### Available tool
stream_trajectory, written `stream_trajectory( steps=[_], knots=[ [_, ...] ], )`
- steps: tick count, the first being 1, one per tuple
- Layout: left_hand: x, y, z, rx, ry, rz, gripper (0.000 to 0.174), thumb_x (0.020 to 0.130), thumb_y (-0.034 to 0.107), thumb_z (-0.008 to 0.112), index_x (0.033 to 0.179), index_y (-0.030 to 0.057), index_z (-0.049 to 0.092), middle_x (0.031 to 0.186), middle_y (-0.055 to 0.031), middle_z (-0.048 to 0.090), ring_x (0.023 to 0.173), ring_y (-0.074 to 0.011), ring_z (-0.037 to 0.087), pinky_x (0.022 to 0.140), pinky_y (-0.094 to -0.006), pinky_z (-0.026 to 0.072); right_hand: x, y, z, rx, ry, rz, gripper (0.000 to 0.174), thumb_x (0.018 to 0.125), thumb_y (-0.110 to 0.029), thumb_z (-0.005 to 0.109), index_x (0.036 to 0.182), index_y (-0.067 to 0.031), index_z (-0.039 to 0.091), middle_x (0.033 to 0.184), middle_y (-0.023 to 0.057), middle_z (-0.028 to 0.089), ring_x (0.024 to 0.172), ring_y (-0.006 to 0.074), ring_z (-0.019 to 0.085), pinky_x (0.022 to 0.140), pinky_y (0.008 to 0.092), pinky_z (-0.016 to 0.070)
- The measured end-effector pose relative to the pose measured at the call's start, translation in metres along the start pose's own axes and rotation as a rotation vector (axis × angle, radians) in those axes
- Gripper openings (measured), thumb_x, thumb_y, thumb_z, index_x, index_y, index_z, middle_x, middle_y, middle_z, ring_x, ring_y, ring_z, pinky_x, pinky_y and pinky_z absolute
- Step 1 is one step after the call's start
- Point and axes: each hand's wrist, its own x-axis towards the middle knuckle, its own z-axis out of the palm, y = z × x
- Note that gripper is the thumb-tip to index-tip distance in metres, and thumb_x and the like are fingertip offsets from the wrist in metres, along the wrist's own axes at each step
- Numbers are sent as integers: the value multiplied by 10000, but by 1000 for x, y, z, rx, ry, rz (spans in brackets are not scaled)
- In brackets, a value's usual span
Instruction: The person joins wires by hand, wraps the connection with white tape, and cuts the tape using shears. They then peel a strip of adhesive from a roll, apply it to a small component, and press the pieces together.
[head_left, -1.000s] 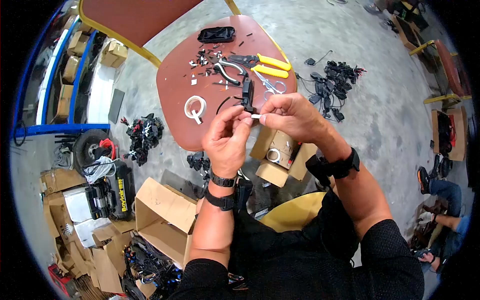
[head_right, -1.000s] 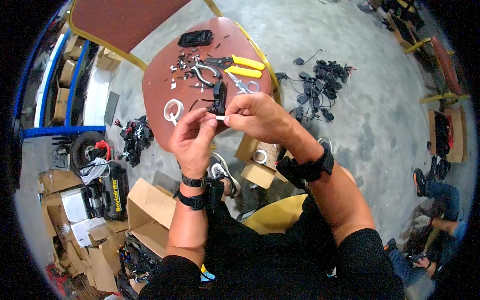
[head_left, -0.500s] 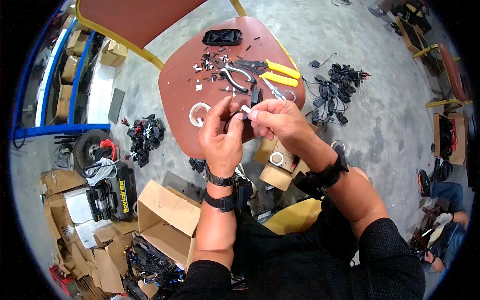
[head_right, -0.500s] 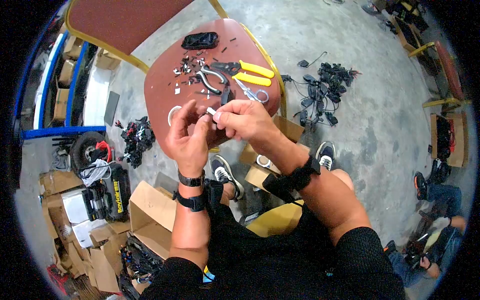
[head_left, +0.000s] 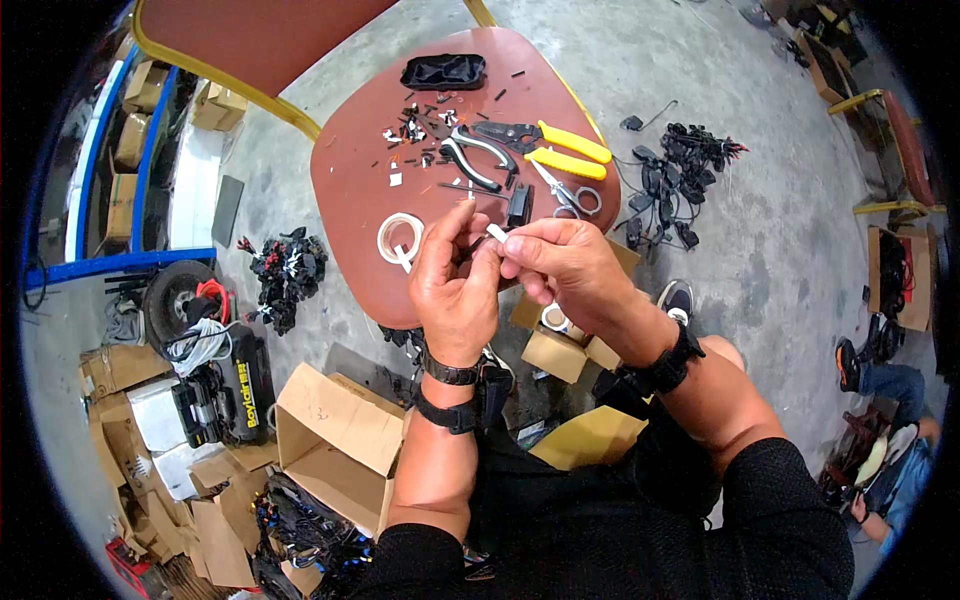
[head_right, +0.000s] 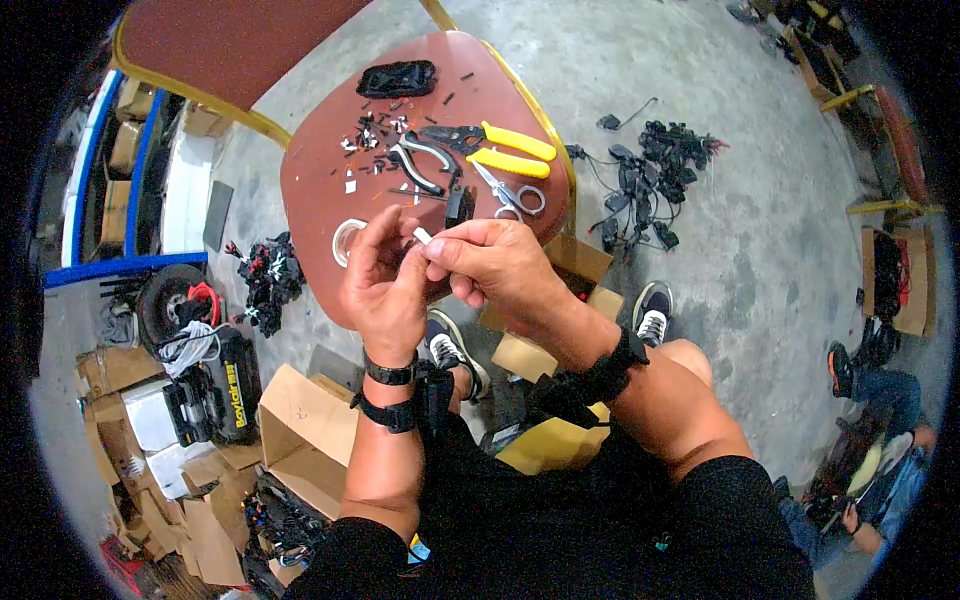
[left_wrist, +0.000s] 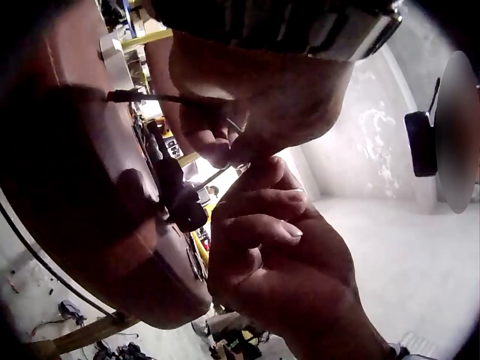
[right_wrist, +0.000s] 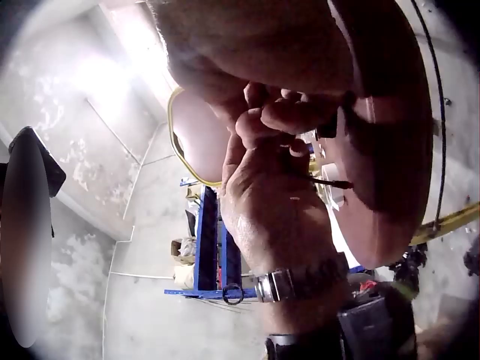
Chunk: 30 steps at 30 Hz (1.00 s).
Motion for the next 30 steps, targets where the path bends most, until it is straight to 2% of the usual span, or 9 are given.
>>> stream_trajectory(
  steps=[3, 6, 9, 12, 16, 19, 22, 25, 30],
  knots=[
    [-2, 6, 1, -20, -5, -52, 379, 847, -112, 620, 1210, -4, 624, 1016, -76, 644, 916, -138, 630, 803, -265, 529, 0, -2, -1, -5, 2, 27, 226, 916, -202, 679, 967, 17, 700, 788, 35, 672, 569, 44, 537, 468, 186, 415],
    [-2, 1, -6, 46, -97, 20, 316, 877, -92, 618, 1185, -20, 634, 1088, -101, 664, 1001, -160, 629, 872, -277, 510, 0, -3, -4, -32, -7, 40, 228, 911, -208, 683, 953, 15, 699, 775, 38, 669, 564, 48, 541, 463, 189, 414],
    [4, 6, -8, 224, -120, 238, 234, 851, -93, 628, 1067, -22, 685, 1063, -114, 676, 987, -183, 636, 859, -290, 508, -1, -5, -6, -57, -25, 39, 224, 906, -211, 687, 935, 11, 698, 762, 37, 665, 557, 53, 546, 457, 191, 413],
    [4, 8, -6, 199, -102, 243, 196, 826, -92, 640, 998, -16, 697, 1041, -136, 673, 893, -193, 659, 745, -278, 528, -1, -5, -8, -92, -31, 27, 217, 905, -217, 687, 904, 0, 700, 748, 34, 663, 549, 55, 553, 451, 194, 414],
    [4, 6, -7, 228, -104, 280, 189, 829, -85, 641, 995, -15, 697, 1046, -134, 674, 899, -194, 659, 748, -282, 529, -1, -10, -13, -177, -57, 15, 209, 887, -172, 711, 982, 11, 675, 768, 26, 661, 597, 56, 575, 486, 196, 434],
    [4, 6, -6, 231, -94, 279, 188, 831, -82, 641, 998, -15, 696, 1050, -134, 672, 902, -189, 658, 748, -285, 532, -3, -8, -13, -234, -93, -135, 294, 846, -66, 728, 1108, 5, 617, 830, 15, 652, 663, 59, 585, 540, 212, 464],
    [3, 6, -4, 205, -73, 251, 191, 832, -83, 641, 1002, -15, 695, 1055, -133, 670, 906, -186, 656, 749, -289, 535, -5, -1, -15, -399, -107, -396, 432, 789, 37, 713, 1190, -25, 562, 868, 13, 632, 699, 60, 577, 602, 227, 483],
    [2, 2, -3, 182, -56, 230, 194, 830, -83, 644, 1005, -16, 693, 1057, -131, 669, 912, -184, 654, 752, -290, 537, -9, -7, -12, -795, -13, -602, 448, 752, 72, 686, 1167, -55, 577, 853, 34, 615, 695, 78, 579, 625, 246, 498],
    [3, 1, -2, 174, -50, 238, 191, 826, -77, 655, 1003, -16, 693, 1055, -125, 671, 923, -181, 651, 771, -288, 531, -3, -5, -12, -964, 30, -855, 317, 789, -2, 675, 1094, -60, 615, 857, 92, 630, 702, 220, 632, 642, 323, 529]
  ],
)
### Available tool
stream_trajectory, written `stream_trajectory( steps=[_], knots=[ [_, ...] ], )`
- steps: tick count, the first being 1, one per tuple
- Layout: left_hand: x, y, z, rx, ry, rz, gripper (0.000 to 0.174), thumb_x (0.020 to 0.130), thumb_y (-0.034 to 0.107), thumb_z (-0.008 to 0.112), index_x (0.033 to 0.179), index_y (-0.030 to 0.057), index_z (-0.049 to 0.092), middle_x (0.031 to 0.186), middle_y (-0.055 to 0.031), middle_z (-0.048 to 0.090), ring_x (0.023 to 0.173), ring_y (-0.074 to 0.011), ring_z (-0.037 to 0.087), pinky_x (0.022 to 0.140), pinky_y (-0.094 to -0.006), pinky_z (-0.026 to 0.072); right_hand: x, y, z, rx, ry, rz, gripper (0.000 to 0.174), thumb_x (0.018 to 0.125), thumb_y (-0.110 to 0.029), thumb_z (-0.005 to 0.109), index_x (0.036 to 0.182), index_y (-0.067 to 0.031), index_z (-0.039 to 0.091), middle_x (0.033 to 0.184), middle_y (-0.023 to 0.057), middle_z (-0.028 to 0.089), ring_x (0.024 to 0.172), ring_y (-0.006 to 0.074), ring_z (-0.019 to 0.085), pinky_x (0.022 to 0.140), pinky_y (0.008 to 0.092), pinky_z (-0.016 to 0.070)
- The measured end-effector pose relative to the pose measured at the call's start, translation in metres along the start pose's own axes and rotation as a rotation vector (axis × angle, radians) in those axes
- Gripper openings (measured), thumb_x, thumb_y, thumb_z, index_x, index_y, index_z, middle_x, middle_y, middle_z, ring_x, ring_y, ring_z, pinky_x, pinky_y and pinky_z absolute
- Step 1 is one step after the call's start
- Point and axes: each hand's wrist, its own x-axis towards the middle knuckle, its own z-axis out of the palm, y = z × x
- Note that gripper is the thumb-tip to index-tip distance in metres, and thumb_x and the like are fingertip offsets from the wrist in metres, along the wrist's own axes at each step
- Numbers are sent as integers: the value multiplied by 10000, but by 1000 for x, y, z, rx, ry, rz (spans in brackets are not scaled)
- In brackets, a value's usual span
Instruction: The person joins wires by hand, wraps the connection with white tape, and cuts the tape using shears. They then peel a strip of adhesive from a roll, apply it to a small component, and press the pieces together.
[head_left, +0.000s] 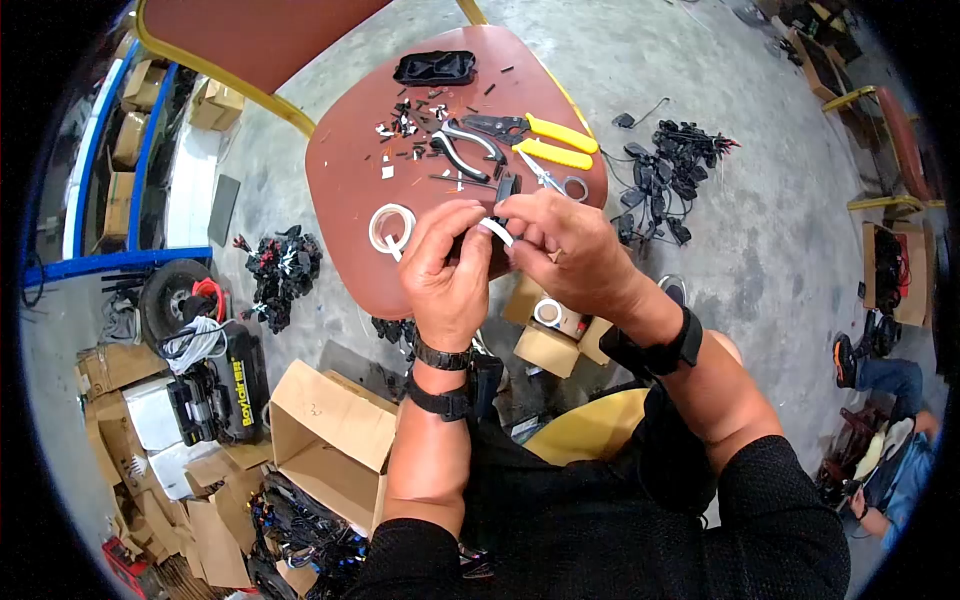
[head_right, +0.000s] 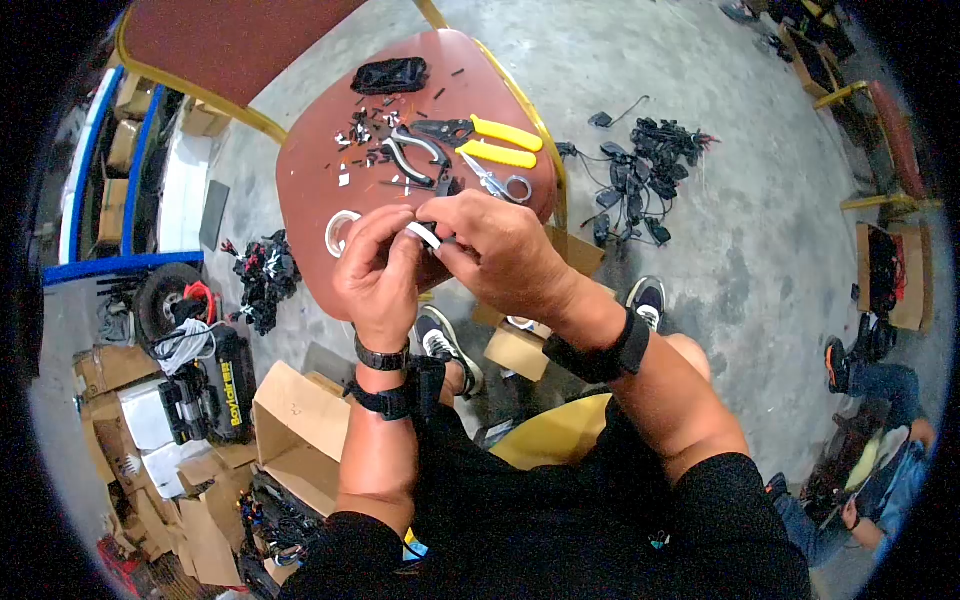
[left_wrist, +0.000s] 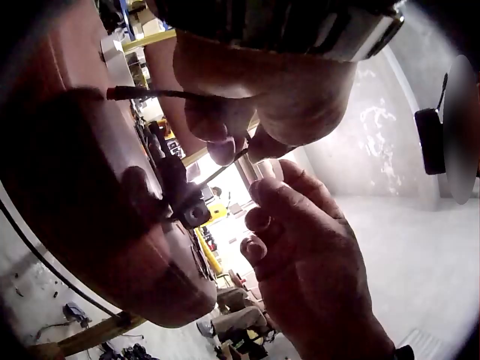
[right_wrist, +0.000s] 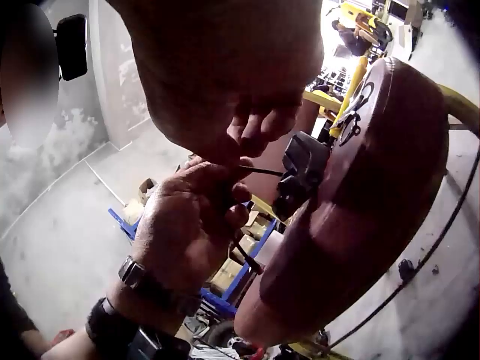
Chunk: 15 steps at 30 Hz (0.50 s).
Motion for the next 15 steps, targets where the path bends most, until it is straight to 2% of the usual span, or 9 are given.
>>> stream_trajectory(
  steps=[4, 6, 10, 12, 14, 15],
  knots=[
    [1, 0, -2, 44, -19, 20, 193, 832, -74, 659, 1015, -22, 693, 1073, -121, 672, 954, -182, 643, 825, -290, 513, 5, 9, -3, -155, 28, -257, 175, 827, -58, 663, 1001, -59, 643, 852, 112, 640, 710, 303, 642, 658, 377, 538],
    [0, 2, -3, 32, -36, -10, 205, 847, -75, 656, 1043, -29, 692, 1100, -115, 673, 997, -181, 627, 897, -299, 489, 7, 8, -5, -131, 43, -218, 138, 829, -50, 661, 966, -55, 645, 838, 111, 640, 719, 291, 649, 656, 365, 536],
    [-4, -1, -1, -134, -28, -114, 319, 848, -100, 648, 1160, -34, 636, 1121, -116, 662, 992, -165, 634, 901, -288, 505, 18, -4, -12, -24, 32, -15, 70, 833, -41, 657, 902, -35, 648, 816, 112, 642, 729, 251, 664, 645, 327, 528],
    [-7, 2, 3, -299, 18, -213, 384, 851, -107, 646, 1225, -35, 594, 1132, -117, 656, 991, -158, 636, 903, -287, 515, 29, -7, -14, 65, 45, -10, 57, 830, -32, 653, 885, -20, 644, 802, 114, 636, 718, 228, 659, 630, 311, 514],
    [-6, 3, 3, -275, 19, -219, 422, 856, -104, 643, 1264, -34, 561, 1142, -120, 651, 997, -161, 638, 915, -295, 518, 39, -8, -13, 154, 71, 22, 54, 807, -23, 651, 851, 5, 636, 769, 112, 616, 680, 200, 634, 599, 301, 487],
    [-6, 3, 3, -261, 21, -222, 441, 858, -103, 642, 1283, -34, 544, 1147, -121, 648, 1000, -163, 639, 921, -299, 520, 44, -7, -15, 95, 43, 0, 59, 798, -24, 650, 846, 6, 635, 770, 113, 617, 676, 204, 631, 600, 302, 486]
  ],
)
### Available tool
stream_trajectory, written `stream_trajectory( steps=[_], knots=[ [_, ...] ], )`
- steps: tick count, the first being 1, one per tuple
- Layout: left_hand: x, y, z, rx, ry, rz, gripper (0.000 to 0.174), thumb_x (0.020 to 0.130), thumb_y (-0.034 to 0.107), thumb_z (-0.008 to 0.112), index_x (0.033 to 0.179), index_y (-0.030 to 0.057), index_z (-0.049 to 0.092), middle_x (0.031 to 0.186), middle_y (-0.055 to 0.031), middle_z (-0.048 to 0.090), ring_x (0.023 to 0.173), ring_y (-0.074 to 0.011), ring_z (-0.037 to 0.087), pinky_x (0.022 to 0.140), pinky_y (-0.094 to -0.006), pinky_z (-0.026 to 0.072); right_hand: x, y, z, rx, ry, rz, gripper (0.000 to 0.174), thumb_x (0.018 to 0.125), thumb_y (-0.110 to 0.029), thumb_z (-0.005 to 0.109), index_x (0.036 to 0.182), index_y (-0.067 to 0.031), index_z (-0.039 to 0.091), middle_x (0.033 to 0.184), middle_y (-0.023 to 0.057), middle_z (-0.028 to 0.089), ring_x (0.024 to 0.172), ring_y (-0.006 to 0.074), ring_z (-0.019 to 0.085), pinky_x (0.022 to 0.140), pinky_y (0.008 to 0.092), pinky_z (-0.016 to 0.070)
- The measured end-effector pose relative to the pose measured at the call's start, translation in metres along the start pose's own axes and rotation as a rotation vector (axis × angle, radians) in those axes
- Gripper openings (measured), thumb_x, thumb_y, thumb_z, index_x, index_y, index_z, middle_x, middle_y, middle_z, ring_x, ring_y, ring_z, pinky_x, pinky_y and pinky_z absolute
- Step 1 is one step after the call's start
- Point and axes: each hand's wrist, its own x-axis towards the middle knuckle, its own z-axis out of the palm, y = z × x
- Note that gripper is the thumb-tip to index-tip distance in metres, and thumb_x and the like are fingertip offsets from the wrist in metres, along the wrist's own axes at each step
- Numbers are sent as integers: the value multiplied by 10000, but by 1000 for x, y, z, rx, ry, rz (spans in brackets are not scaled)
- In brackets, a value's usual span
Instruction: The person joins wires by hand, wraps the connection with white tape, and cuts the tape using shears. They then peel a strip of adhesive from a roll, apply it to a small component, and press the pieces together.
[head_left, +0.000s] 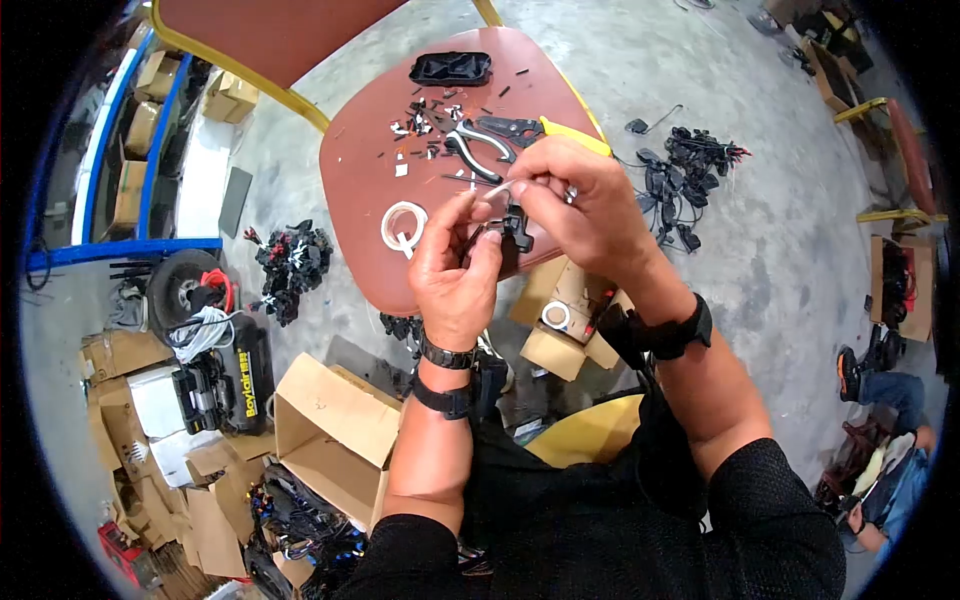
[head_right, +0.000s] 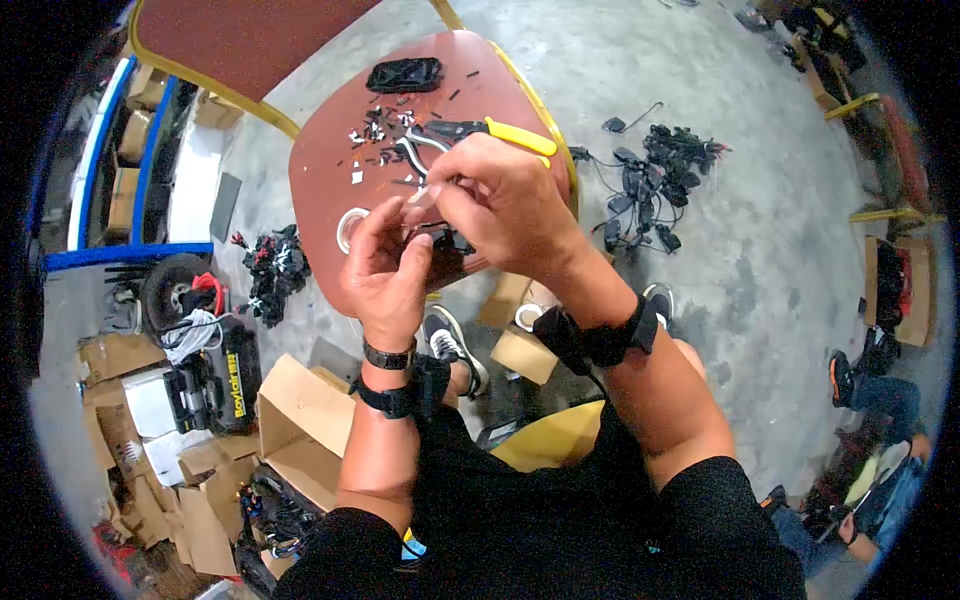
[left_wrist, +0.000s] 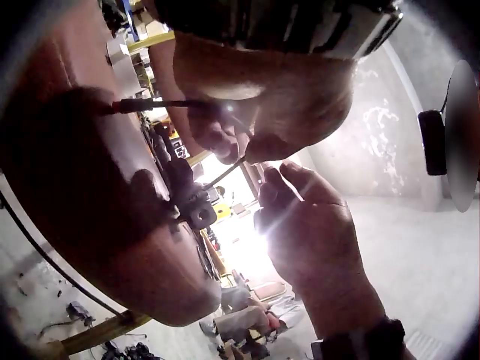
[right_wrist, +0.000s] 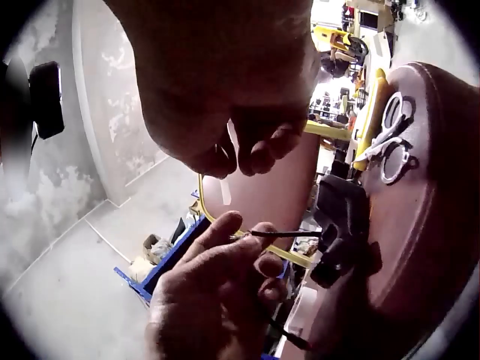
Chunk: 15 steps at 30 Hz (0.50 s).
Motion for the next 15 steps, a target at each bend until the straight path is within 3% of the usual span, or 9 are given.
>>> stream_trajectory(
  steps=[2, 3, 6, 15],
  knots=[
    [-2, -2, -3, 11, 31, -46, 438, 861, -99, 641, 1282, -28, 546, 1166, -119, 642, 1012, -160, 633, 898, -290, 529, 7, 3, -2, -112, -58, -37, 68, 781, -27, 649, 837, 9, 634, 771, 115, 618, 669, 211, 626, 603, 303, 485],
    [-2, -3, -4, 11, 46, -67, 436, 862, -97, 640, 1282, -26, 547, 1176, -118, 639, 1017, -159, 630, 886, -285, 533, 8, 3, -1, -146, -62, -25, 84, 757, -41, 649, 820, 13, 637, 785, 137, 634, 697, 255, 642, 633, 330, 502],
    [0, -2, -5, 110, 14, 17, 454, 867, -90, 637, 1302, -17, 531, 1208, -113, 626, 1039, -145, 616, 832, -266, 554, 10, 9, 0, -180, -110, -68, 62, 812, -22, 631, 866, 7, 643, 840, 54, 636, 679, 111, 534, 617, 259, 449],
    [0, -2, -3, -1, 15, -22, 466, 881, -110, 608, 1326, -10, 513, 1197, -117, 625, 972, -130, 614, 746, -252, 572, 12, 17, 3, -111, -210, 41, 53, 814, -30, 624, 849, 4, 644, 853, 48, 641, 714, 102, 565, 628, 257, 462]
  ],
)
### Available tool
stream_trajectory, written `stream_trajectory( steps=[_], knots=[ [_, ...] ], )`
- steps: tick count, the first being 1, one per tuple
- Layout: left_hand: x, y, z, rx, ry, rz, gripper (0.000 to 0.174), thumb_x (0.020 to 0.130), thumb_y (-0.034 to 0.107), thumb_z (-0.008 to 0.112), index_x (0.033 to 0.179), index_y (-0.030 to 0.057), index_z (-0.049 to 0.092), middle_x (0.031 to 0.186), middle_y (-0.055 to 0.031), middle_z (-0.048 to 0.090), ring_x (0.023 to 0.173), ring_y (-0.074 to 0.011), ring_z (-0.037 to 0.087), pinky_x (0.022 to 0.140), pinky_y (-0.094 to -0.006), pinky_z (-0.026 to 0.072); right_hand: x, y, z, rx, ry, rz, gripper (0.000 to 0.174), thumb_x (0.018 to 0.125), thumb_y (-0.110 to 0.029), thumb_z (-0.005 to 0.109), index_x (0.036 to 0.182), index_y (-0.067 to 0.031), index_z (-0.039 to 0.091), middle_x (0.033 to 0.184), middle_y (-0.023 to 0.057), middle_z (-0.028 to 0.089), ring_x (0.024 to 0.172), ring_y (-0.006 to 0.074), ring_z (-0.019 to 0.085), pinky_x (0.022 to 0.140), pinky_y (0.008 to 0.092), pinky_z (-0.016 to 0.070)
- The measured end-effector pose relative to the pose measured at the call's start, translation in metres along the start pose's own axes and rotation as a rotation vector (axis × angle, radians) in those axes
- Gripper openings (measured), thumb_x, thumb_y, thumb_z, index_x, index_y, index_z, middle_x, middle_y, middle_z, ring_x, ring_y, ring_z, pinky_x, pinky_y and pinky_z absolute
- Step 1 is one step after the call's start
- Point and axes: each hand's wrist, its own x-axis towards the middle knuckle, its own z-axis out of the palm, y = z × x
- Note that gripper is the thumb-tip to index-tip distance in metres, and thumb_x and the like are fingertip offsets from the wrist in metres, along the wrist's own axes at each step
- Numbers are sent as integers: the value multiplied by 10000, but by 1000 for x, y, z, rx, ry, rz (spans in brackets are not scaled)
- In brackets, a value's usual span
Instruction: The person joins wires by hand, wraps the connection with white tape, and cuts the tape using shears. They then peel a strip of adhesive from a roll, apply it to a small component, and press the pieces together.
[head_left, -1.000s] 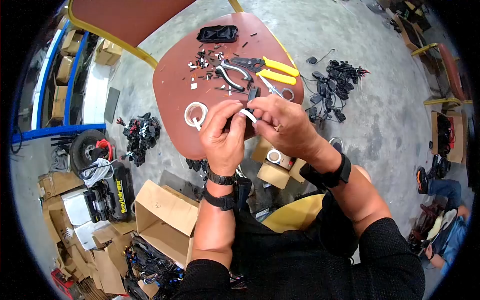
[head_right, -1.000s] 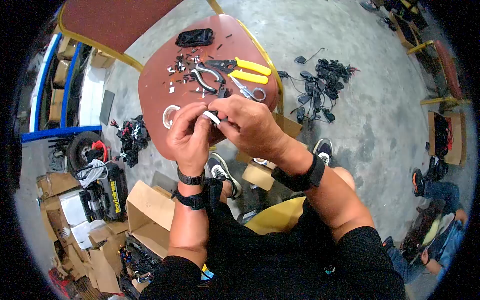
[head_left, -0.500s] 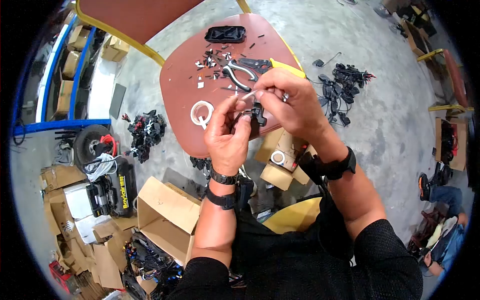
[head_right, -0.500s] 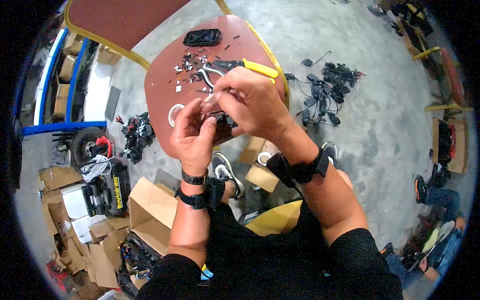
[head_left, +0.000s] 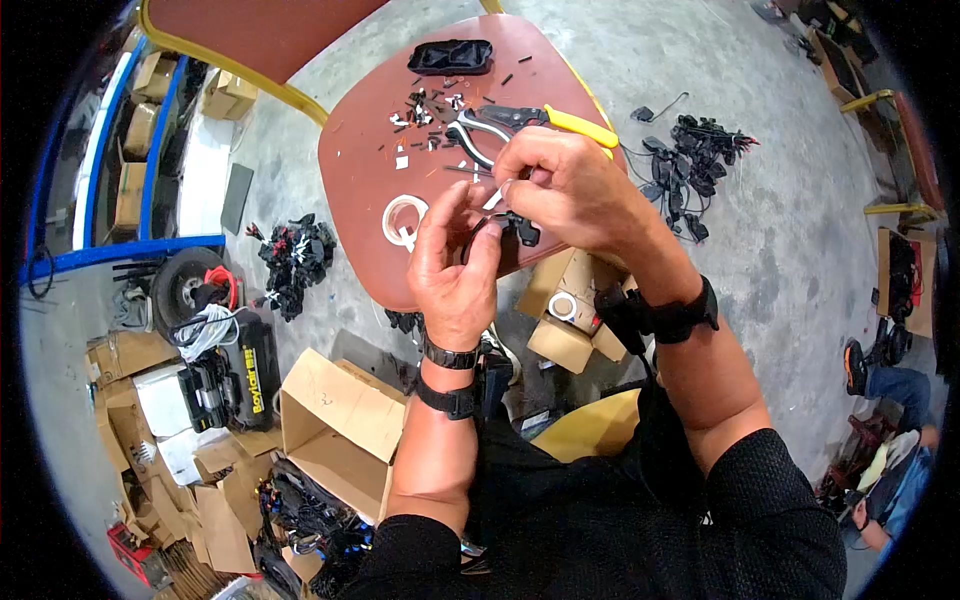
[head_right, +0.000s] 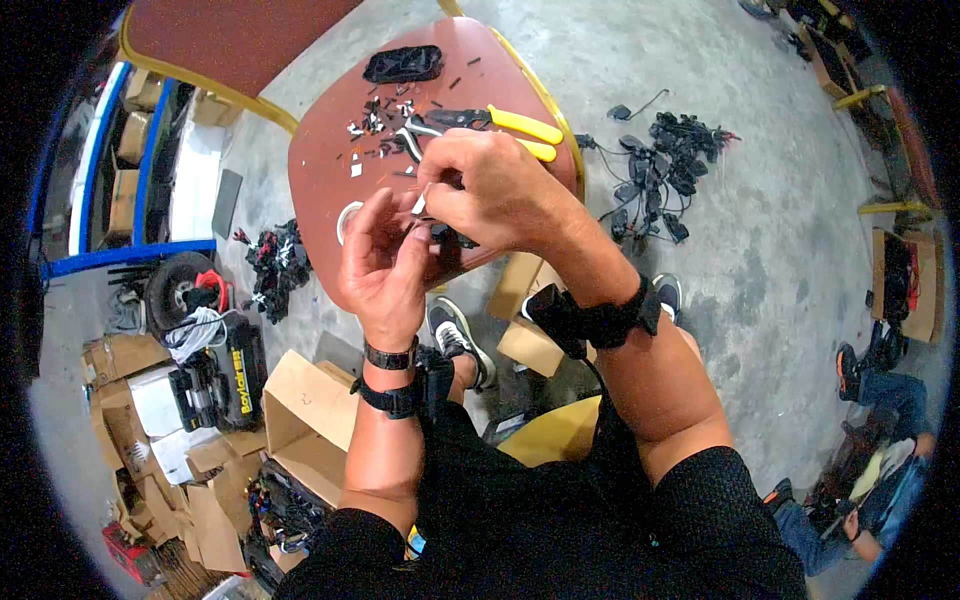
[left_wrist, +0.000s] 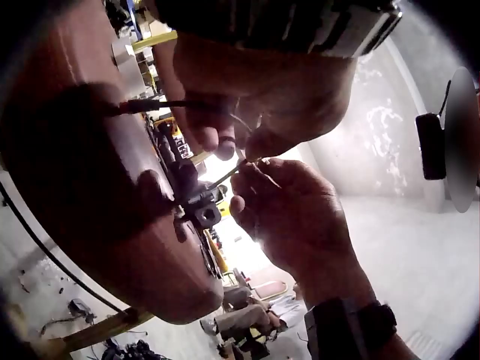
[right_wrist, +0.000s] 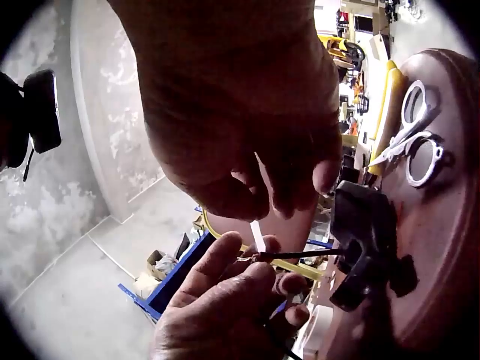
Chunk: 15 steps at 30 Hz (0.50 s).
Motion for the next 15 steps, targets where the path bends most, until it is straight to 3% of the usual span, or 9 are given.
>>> stream_trajectory(
  steps=[9, 15],
  knots=[
    [-1, -5, -6, 48, -13, 1, 438, 884, -121, 596, 1306, -16, 537, 1114, -109, 640, 894, -133, 631, 719, -245, 560, 1, -3, 4, 1, -54, -28, 58, 805, -35, 627, 827, 14, 649, 782, 80, 642, 712, 148, 586, 628, 278, 465],
    [-2, -5, -5, 46, -11, 24, 418, 883, -115, 603, 1289, -28, 552, 1114, -105, 645, 885, -131, 634, 725, -245, 557, 3, 1, 0, -207, -48, -317, 72, 783, -51, 634, 817, 9, 655, 798, 119, 663, 735, 249, 629, 680, 336, 488]
  ],
)
